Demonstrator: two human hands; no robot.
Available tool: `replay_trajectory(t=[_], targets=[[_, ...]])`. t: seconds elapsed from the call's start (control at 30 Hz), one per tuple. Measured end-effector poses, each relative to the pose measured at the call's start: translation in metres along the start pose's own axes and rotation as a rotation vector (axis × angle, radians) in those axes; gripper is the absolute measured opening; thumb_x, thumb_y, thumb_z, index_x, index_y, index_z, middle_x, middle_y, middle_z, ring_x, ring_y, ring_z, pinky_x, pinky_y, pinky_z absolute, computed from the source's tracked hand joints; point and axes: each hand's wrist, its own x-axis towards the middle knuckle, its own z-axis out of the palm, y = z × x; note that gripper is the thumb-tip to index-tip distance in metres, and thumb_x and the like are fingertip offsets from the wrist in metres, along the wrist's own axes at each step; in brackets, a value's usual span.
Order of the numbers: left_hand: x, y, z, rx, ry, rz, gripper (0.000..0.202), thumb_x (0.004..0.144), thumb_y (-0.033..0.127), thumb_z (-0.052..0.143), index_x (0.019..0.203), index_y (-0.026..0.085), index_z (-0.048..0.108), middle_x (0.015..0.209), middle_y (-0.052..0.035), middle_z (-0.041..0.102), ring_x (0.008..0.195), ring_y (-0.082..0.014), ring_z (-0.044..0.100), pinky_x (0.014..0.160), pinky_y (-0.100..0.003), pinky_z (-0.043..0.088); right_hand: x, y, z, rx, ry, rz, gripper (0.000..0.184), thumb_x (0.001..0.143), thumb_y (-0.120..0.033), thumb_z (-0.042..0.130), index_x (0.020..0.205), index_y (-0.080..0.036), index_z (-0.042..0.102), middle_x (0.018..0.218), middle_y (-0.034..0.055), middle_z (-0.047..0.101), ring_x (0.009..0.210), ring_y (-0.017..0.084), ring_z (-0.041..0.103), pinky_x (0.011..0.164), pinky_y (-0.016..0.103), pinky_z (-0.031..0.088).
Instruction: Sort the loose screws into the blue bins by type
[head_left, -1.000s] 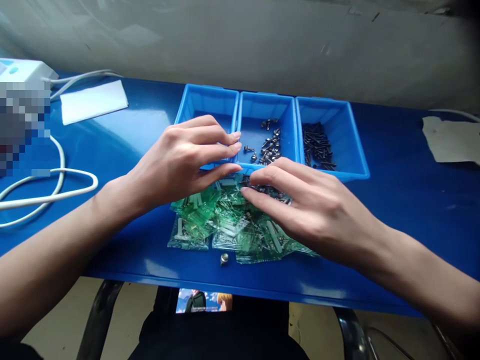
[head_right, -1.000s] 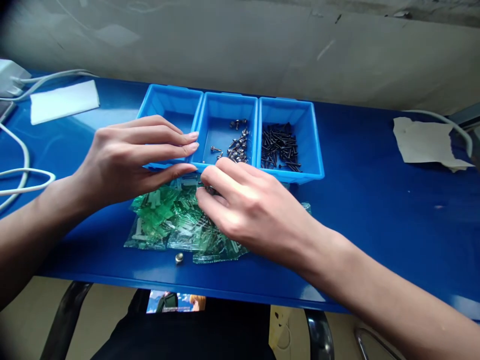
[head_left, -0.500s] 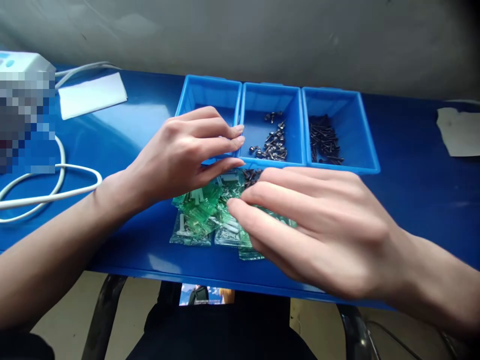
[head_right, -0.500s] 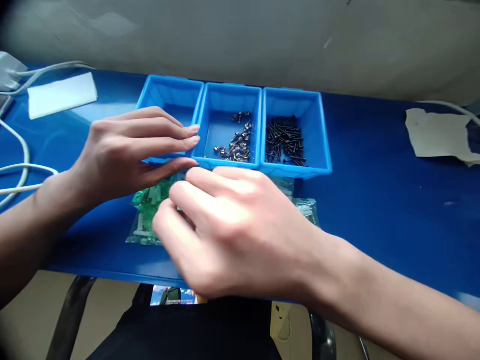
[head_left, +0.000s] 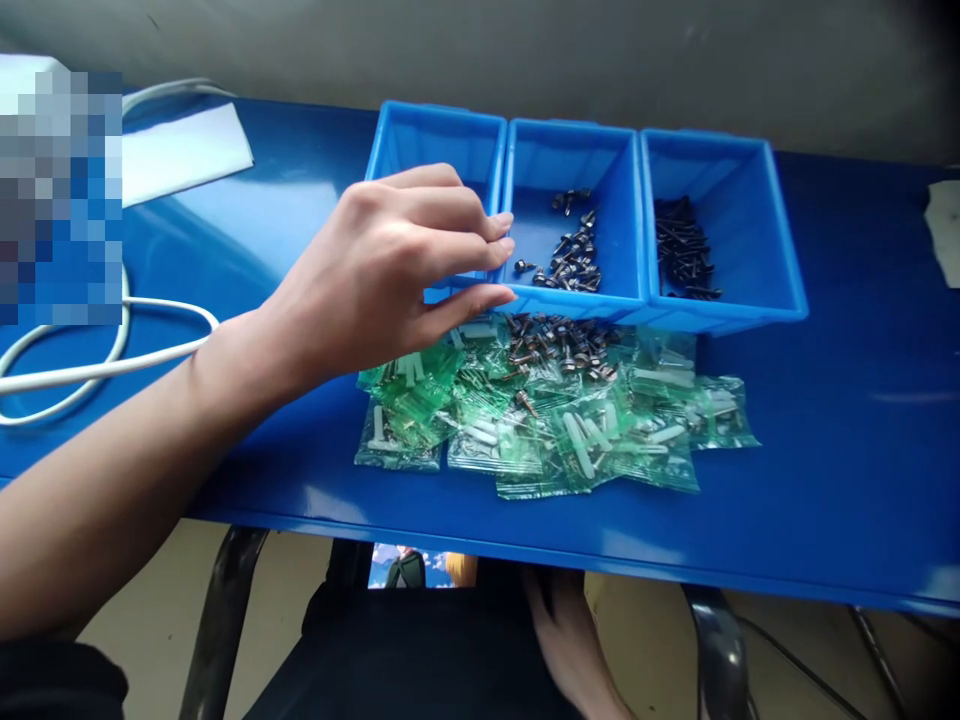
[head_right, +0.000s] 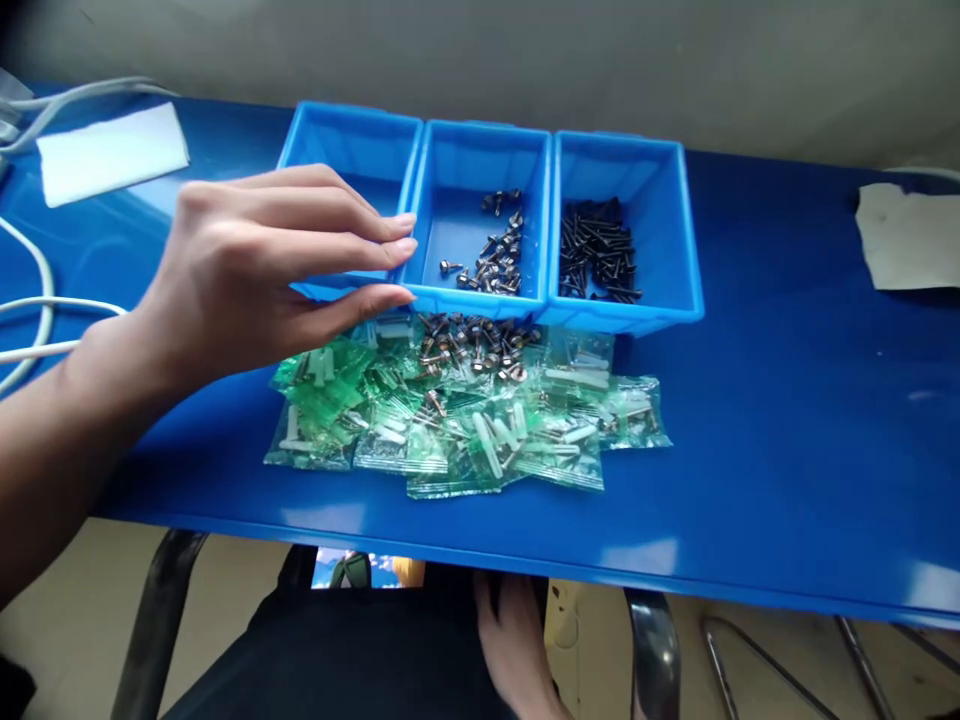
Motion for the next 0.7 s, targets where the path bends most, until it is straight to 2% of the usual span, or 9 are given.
replay_trajectory(t=[0.07,0.2,0.3,0.43,0.53,0.63,0.7], targets=[[0.0,0.001,-0.001,-0.015,0.004,-0.017,0.027,0.111,0.042,0.062,0.115,0.023,0.079,0.116,-0.0069,0.082,0.108,-0.0227,0.078,0.089,-0.042,0.068,-0.009,0.01,0.003,0.006,-0.009,0.038,0.055,0.112,-0.058,0.046,0.141,-0.015,0.066,0.133,0.0178,0.075,0.121,0.028,0.076,0.102,0.047,0.065],[-0.001,0.0,0.0,-0.033,0.017,-0.025,0.025,0.11,0.04,0.065,0.113,0.021,0.081,0.116,-0.0079,0.082,0.108,-0.0225,0.078,0.09,-0.041,0.068,-0.025,0.018,0.001,0.031,-0.076,-0.019,0.059,0.106,-0.068,0.045,0.121,-0.022,0.079,0.126,0.0175,0.079,0.117,0.034,0.079,0.093,0.044,0.067],[-0.001,-0.001,0.002,-0.039,0.036,-0.013,0.024,0.109,0.037,0.067,0.113,0.018,0.081,0.115,-0.0083,0.082,0.109,-0.023,0.079,0.09,-0.039,0.068,-0.021,0.017,-0.008,0.04,-0.136,-0.069,0.048,0.104,-0.058,0.05,0.117,-0.023,0.081,0.119,0.0153,0.081,0.106,0.032,0.081,0.087,0.039,0.066],[-0.001,-0.002,0.004,-0.057,0.062,0.014,0.024,0.108,0.035,0.068,0.113,0.016,0.082,0.114,-0.0102,0.082,0.107,-0.0242,0.08,0.088,-0.039,0.069,-0.006,0.013,-0.023,0.034,-0.193,-0.078,0.033,0.103,-0.04,0.054,0.117,-0.022,0.077,0.093,0.0088,0.08,0.079,0.023,0.079,0.07,0.029,0.06],[-0.001,-0.002,0.004,-0.062,0.057,0.001,0.023,0.108,0.036,0.069,0.113,0.017,0.082,0.114,-0.0086,0.082,0.109,-0.0241,0.081,0.089,-0.038,0.069,-0.001,0.01,-0.026,-0.005,-0.186,-0.07,0.033,0.107,-0.042,0.051,0.108,-0.022,0.077,0.092,0.0087,0.08,0.082,0.025,0.08,0.071,0.03,0.058],[-0.001,-0.002,0.002,-0.058,0.038,-0.027,0.021,0.108,0.037,0.069,0.113,0.02,0.081,0.116,-0.0067,0.082,0.111,-0.0233,0.08,0.091,-0.037,0.069,-0.002,0.007,-0.021,-0.051,-0.179,-0.084,0.039,0.109,-0.046,0.05,0.093,-0.022,0.077,0.087,0.0087,0.079,0.081,0.026,0.08,0.069,0.03,0.057],[-0.002,-0.001,0.001,-0.057,0.037,-0.024,0.022,0.108,0.038,0.069,0.113,0.02,0.081,0.116,-0.007,0.082,0.11,-0.023,0.08,0.091,-0.037,0.069,-0.007,0.005,-0.017,-0.081,-0.177,-0.12,0.038,0.108,-0.042,0.051,0.091,-0.023,0.079,0.09,0.0094,0.079,0.082,0.026,0.08,0.069,0.03,0.058]])
